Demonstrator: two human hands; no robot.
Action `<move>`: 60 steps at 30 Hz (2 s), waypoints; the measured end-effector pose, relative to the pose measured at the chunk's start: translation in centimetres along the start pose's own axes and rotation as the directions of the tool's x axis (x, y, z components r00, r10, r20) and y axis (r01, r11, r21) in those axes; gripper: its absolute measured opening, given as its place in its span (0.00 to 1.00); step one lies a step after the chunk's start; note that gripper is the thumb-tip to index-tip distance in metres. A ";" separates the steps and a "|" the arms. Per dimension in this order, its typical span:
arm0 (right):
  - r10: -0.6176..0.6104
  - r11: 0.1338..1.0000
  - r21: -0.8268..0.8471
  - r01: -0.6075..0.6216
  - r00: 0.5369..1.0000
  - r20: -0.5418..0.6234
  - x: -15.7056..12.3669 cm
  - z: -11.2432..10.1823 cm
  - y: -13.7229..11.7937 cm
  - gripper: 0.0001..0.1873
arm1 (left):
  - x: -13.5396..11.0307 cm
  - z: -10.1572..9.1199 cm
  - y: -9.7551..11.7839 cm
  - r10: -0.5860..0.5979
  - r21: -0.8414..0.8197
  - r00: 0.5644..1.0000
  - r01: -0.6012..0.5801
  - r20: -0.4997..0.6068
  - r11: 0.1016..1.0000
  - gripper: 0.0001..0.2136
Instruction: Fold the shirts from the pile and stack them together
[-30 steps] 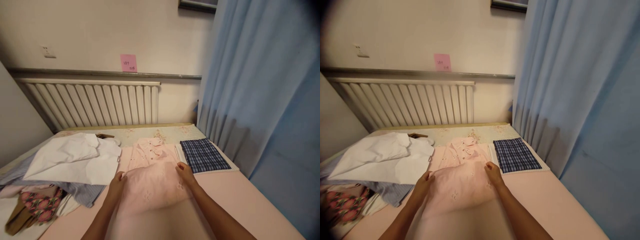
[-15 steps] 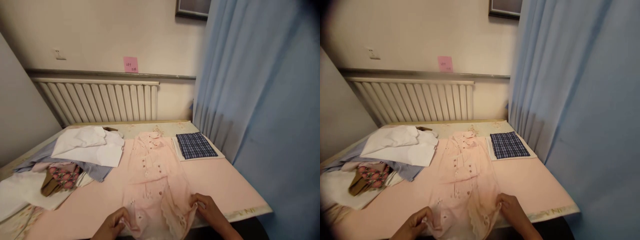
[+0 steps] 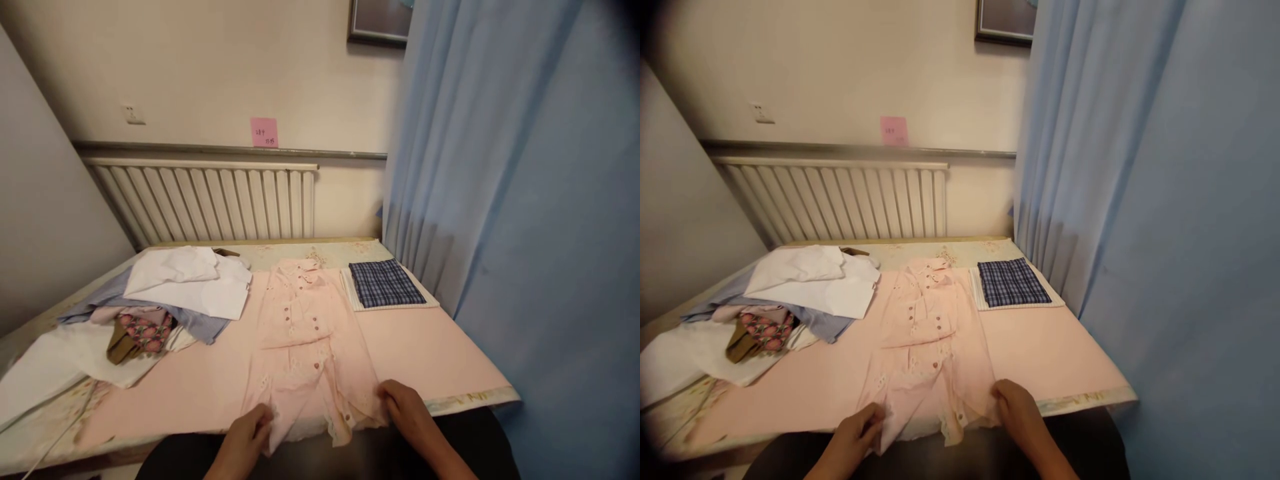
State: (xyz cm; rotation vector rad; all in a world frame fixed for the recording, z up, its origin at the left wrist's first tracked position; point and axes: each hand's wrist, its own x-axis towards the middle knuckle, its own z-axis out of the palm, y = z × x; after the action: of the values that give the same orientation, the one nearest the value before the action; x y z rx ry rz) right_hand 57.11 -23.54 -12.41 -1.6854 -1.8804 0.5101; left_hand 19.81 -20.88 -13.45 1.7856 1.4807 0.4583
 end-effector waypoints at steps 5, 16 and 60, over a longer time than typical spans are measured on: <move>-0.105 0.989 0.090 0.117 0.986 -0.127 1.8 1.0 -1.1 0.15 | 1.4 1.0 0.7 -0.001 0.121 0.944 0.044 -0.330 0.992 0.08; -0.160 0.973 0.138 0.185 0.971 -0.178 2.4 4.2 -1.2 0.14 | 0.9 10.6 5.7 -0.257 -0.421 0.926 0.358 0.277 0.834 0.15; 0.608 0.516 0.722 -0.462 0.791 0.071 -3.4 4.1 2.4 0.20 | 1.4 13.0 3.3 -0.314 -0.652 0.923 0.381 0.222 0.656 0.14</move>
State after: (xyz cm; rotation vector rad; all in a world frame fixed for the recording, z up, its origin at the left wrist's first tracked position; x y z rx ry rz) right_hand 56.56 -26.19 -17.57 -1.6310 -0.7602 1.1153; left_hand 31.41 -23.89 -19.68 0.8888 1.3054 0.6159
